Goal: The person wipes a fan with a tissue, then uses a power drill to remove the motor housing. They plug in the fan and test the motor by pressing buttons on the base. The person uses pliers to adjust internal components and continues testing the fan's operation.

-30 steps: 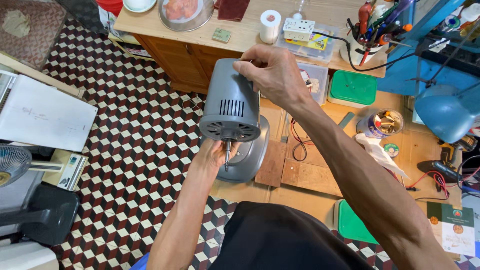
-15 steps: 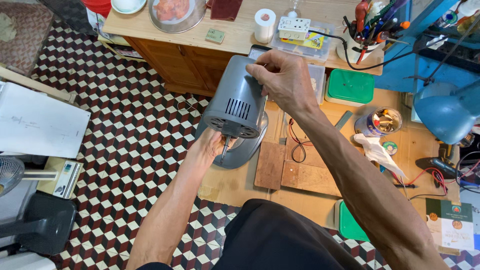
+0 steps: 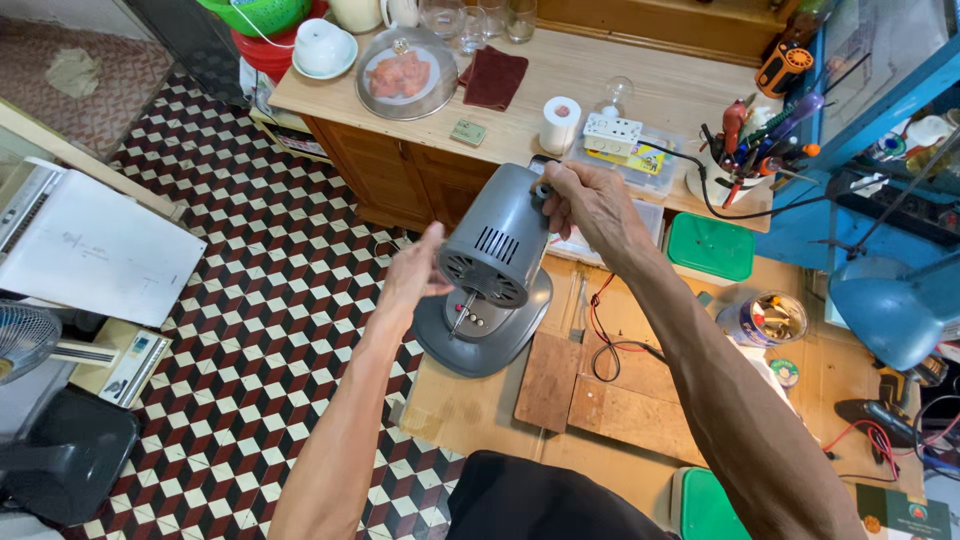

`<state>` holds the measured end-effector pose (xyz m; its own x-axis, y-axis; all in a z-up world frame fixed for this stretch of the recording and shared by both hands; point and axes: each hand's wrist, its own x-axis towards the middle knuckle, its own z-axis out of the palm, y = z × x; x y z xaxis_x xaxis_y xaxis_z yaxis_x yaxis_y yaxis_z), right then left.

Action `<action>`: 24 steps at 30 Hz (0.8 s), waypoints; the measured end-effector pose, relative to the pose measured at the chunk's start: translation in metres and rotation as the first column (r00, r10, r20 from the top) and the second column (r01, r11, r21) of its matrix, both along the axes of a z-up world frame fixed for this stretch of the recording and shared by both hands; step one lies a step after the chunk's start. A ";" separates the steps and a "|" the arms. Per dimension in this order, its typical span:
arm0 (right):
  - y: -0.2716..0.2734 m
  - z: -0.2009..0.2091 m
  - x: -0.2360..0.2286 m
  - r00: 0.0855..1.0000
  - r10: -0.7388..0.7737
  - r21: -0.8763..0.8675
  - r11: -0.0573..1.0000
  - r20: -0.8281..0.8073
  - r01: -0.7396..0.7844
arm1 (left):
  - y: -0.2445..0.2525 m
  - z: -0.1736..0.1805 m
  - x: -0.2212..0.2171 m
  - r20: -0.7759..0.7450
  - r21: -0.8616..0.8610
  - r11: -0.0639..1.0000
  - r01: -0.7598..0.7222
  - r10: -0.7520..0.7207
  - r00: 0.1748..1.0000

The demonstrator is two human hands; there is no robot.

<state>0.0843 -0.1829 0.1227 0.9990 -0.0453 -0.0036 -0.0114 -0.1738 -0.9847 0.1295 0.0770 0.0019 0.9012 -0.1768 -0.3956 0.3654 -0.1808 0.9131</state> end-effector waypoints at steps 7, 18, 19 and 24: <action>-0.002 0.014 -0.008 0.997 0.081 0.019 0.997 0.011 -0.081 | -0.040 0.128 -0.058 0.612 0.556 0.831 0.003 -0.412 0.675; -0.010 0.032 -0.005 0.957 0.236 -0.814 0.580 0.171 0.003 | -0.095 0.140 -0.035 0.653 0.490 0.872 0.016 -0.378 0.656; -0.012 0.032 -0.007 0.950 0.243 -0.808 0.589 0.195 0.016 | -0.098 0.140 -0.033 0.641 0.493 0.870 0.015 -0.375 0.670; -0.023 0.022 -0.008 0.927 0.257 -0.814 0.575 0.271 0.079 | -0.113 0.131 -0.029 0.700 0.513 0.858 -0.025 -0.401 0.591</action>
